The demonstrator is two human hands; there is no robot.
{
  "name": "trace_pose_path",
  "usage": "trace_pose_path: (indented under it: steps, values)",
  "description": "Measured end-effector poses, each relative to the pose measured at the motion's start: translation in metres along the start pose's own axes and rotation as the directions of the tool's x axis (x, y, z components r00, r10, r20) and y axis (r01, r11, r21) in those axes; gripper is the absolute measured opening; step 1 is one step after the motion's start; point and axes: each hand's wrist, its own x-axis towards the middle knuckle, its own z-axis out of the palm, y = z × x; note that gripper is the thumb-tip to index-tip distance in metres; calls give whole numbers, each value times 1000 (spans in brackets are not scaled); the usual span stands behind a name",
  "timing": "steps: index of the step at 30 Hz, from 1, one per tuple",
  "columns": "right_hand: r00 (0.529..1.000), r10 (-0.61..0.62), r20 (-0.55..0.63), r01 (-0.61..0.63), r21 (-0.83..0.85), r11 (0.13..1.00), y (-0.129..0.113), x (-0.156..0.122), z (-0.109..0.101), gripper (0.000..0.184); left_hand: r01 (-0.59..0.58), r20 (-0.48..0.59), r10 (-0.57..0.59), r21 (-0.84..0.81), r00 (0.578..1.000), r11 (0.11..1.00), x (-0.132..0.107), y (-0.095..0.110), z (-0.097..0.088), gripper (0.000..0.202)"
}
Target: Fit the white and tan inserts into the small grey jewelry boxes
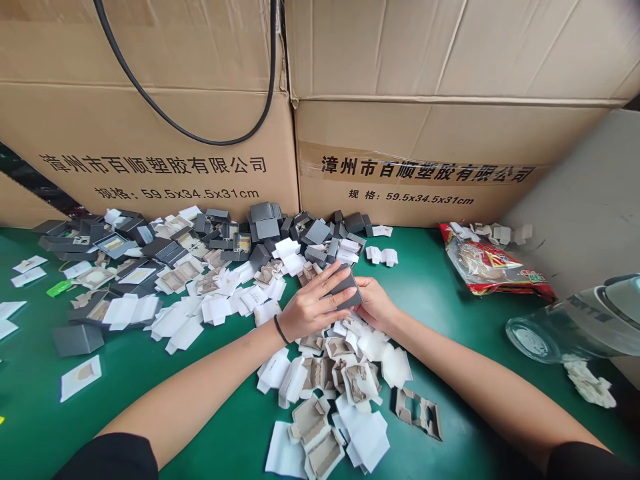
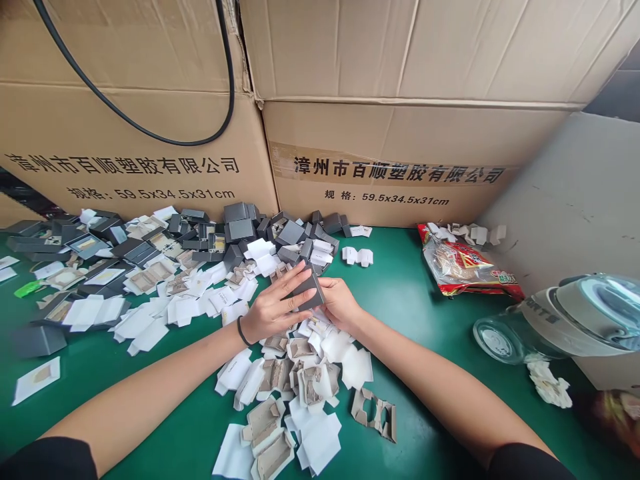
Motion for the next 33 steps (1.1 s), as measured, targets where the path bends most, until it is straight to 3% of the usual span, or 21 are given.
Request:
trace_pose_path:
  steps: [3,7,16,20,24,27,33]
  values:
    - [993,104,58,-110,116,987,-3,0,2,17,-21,-10,21,14,1000,1000,1,1,1,56]
    - [995,88,42,-94,156,983,-3,0,2,22,-25,-26,25,20,999,1000,0,1,2,52]
    - [994,-4,110,4,-3,1000,-8,-2,0,27,-26,-16,27,48,1000,999,-2,3,-1,53]
    - [989,60,132,-54,-47,997,-7,-1,1,23,-30,-7,31,68,999,997,-2,0,-2,52]
    - [986,118,115,-133,132,982,-9,1,1,14,-30,-6,30,69,1000,997,-3,-5,0,53]
    - [980,123,158,-164,285,944,-13,2,2,18,-7,-6,7,89,1000,996,-4,-7,0,51]
    - [957,189,221,-249,287,925,-15,-5,8,35,-33,0,33,121,999,992,-3,-4,-1,46]
